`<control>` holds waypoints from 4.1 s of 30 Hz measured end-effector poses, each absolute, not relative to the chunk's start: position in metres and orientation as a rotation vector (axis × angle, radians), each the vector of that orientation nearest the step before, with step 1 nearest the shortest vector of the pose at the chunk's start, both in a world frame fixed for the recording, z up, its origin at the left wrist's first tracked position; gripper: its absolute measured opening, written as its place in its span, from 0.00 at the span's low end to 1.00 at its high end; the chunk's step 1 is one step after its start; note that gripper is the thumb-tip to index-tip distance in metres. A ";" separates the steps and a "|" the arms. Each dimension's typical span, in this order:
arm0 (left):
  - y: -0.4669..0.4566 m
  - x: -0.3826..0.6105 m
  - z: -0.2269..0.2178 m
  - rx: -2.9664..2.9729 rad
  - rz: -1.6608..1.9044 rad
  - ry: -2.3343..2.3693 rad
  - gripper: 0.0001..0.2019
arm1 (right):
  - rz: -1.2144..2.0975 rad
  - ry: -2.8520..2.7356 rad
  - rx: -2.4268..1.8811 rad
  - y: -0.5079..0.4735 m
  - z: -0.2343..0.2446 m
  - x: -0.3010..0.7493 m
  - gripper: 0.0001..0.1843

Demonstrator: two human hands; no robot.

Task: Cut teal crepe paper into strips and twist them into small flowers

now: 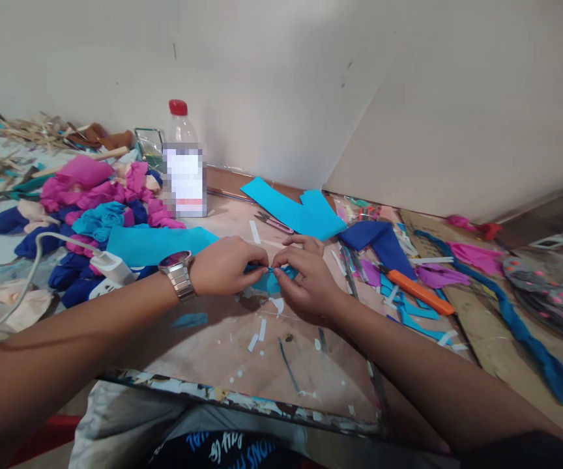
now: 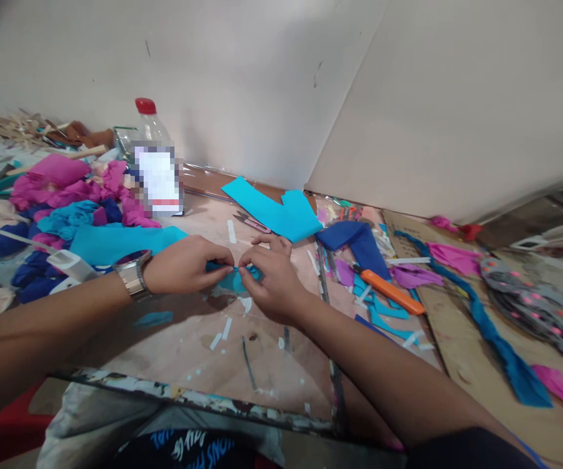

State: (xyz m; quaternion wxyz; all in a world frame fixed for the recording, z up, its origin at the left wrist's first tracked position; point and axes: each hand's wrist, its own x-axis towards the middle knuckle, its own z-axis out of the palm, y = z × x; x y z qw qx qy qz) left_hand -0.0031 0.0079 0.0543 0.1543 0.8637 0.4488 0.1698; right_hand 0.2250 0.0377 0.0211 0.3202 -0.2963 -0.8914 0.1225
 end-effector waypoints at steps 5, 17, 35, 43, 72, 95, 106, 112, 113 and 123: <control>0.008 -0.008 0.060 2.466 0.529 1.236 0.13 | 0.331 -2.291 -0.794 0.040 0.019 0.225 0.04; 0.016 -0.015 0.062 2.577 0.379 1.614 0.16 | 0.238 -2.260 -0.851 0.047 0.021 0.229 0.03; 0.007 -0.008 0.064 2.512 0.344 1.350 0.20 | 0.247 -2.371 -0.699 0.044 0.017 0.226 0.03; 0.013 -0.010 0.058 2.396 0.331 1.268 0.12 | 0.234 -2.364 -0.737 0.042 0.017 0.227 0.03; 0.021 -0.012 0.053 1.970 0.281 1.080 0.11 | 0.094 -2.440 -0.597 0.032 0.027 0.227 0.05; 0.013 -0.007 0.060 2.059 0.407 1.196 0.16 | 0.130 -2.400 -0.689 0.032 0.026 0.225 0.04; 0.002 0.001 0.056 2.457 0.519 1.321 0.13 | 0.196 -2.361 -0.794 0.031 0.026 0.224 0.03; 0.000 0.006 0.054 2.682 0.400 1.367 0.14 | 0.257 -2.373 -0.804 0.031 0.027 0.223 0.03; 0.000 0.006 0.054 2.715 0.379 1.361 0.14 | 0.265 -2.382 -0.806 0.030 0.027 0.222 0.04; 0.003 0.004 0.048 2.818 0.289 1.352 0.12 | 0.310 -2.412 -0.821 0.032 0.028 0.221 0.05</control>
